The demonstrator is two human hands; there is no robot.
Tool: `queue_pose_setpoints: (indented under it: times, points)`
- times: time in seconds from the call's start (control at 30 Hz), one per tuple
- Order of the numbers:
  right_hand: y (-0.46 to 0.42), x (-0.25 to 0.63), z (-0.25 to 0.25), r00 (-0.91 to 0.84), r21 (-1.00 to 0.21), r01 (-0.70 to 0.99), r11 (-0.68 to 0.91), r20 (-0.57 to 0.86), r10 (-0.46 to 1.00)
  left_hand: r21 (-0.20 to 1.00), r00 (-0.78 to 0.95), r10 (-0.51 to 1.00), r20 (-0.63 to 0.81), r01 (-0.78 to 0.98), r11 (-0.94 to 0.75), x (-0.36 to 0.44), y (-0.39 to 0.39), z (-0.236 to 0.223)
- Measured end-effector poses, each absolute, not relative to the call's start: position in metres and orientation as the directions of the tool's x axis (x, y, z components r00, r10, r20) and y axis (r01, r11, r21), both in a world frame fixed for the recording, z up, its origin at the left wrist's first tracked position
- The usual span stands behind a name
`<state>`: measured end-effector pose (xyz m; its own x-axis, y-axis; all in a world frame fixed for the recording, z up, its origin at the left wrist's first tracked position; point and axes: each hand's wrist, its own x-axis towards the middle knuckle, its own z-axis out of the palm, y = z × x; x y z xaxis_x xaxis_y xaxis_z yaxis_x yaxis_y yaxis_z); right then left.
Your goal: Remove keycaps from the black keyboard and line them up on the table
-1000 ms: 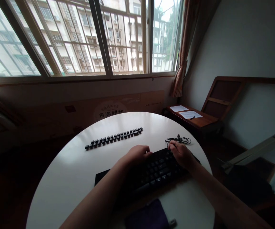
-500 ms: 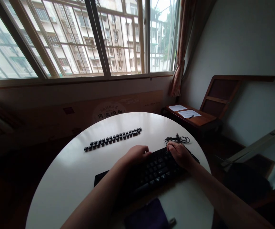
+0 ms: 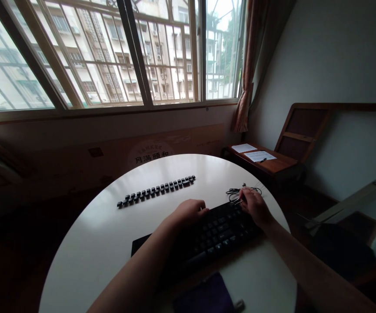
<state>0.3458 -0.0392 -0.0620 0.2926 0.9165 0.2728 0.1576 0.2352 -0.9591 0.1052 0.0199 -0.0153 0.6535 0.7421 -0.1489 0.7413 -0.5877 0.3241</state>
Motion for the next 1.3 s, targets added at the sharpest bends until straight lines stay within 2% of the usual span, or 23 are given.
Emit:
queue_pose_setpoints:
  times: [0.2,0.33,0.43,0.7,1.17,1.3]
  points:
    - [-0.046,0.340,-0.060,0.239,-0.920,0.252,0.299,0.359,0.902,0.317,0.666,0.734,-0.134,0.730,-0.605,0.104,0.020,-0.017]
    - [-0.056,0.335,-0.056,0.113,-0.815,0.392,0.428,0.504,0.856,0.352,0.684,0.727,-0.058,0.696,-0.626,0.104,0.020,-0.018]
    - [-0.063,0.330,-0.050,-0.006,-0.750,0.449,0.486,0.541,0.841,0.374,0.697,0.717,0.005,0.664,-0.648,0.105,0.018,-0.016]
    - [-0.072,0.318,-0.045,-0.243,-0.703,0.400,0.588,0.538,0.807,0.382,0.714,0.681,0.163,0.590,-0.711,0.105,0.013,-0.015]
    - [-0.080,0.312,-0.042,-0.264,-0.621,0.407,0.670,0.622,0.737,0.376,0.739,0.647,0.189,0.554,-0.743,0.104,0.006,-0.009]
    - [-0.080,0.310,-0.045,-0.206,-0.614,0.408,0.676,0.660,0.723,0.392,0.745,0.638,0.194,0.537,-0.747,0.104,0.005,-0.008]
